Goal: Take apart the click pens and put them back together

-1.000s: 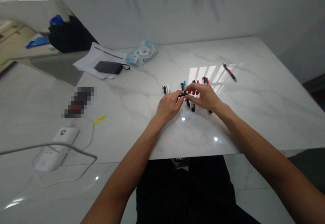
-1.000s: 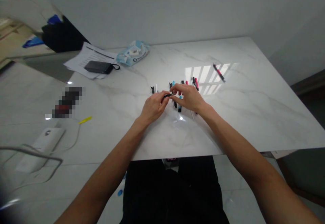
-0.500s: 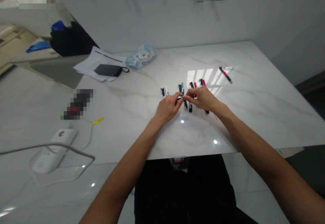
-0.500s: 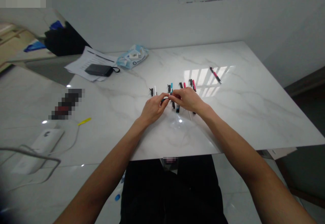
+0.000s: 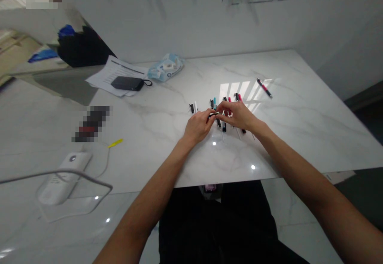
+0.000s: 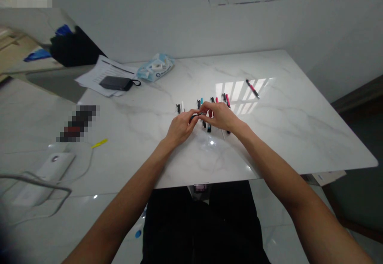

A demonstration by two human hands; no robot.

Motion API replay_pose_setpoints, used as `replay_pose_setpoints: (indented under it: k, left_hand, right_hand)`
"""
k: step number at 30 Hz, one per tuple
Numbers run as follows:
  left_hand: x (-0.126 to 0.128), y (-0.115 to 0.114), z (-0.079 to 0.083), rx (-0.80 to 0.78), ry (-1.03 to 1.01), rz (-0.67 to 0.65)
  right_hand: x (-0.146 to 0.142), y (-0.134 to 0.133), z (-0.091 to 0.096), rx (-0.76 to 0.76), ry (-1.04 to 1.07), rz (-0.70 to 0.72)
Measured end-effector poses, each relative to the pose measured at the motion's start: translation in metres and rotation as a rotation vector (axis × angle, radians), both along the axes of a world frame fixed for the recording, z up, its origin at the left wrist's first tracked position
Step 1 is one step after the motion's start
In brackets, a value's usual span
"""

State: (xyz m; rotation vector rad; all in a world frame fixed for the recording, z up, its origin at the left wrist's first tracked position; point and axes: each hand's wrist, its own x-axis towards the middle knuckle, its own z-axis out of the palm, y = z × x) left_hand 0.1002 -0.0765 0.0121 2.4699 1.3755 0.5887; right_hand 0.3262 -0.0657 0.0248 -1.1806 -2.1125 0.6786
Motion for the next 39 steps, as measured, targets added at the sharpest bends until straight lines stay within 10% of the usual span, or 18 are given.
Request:
replay_pose_setpoints:
  k: [20,28,39]
  left_hand:
    - [0.001,-0.001,-0.005,0.044,-0.037,0.09]
    - [-0.017,0.012,-0.005,0.054,-0.393,-0.005]
    - [-0.024,0.008,0.019,-0.524,-1.242,0.022]
  right_hand:
    - [-0.01,-0.007,0.005,0.053,-0.108,-0.094]
    - [-0.012,-0.039,0.019,0.246,0.123,-0.242]
    - [-0.016,-0.07,-0.002,0.153,0.373,-0.451]
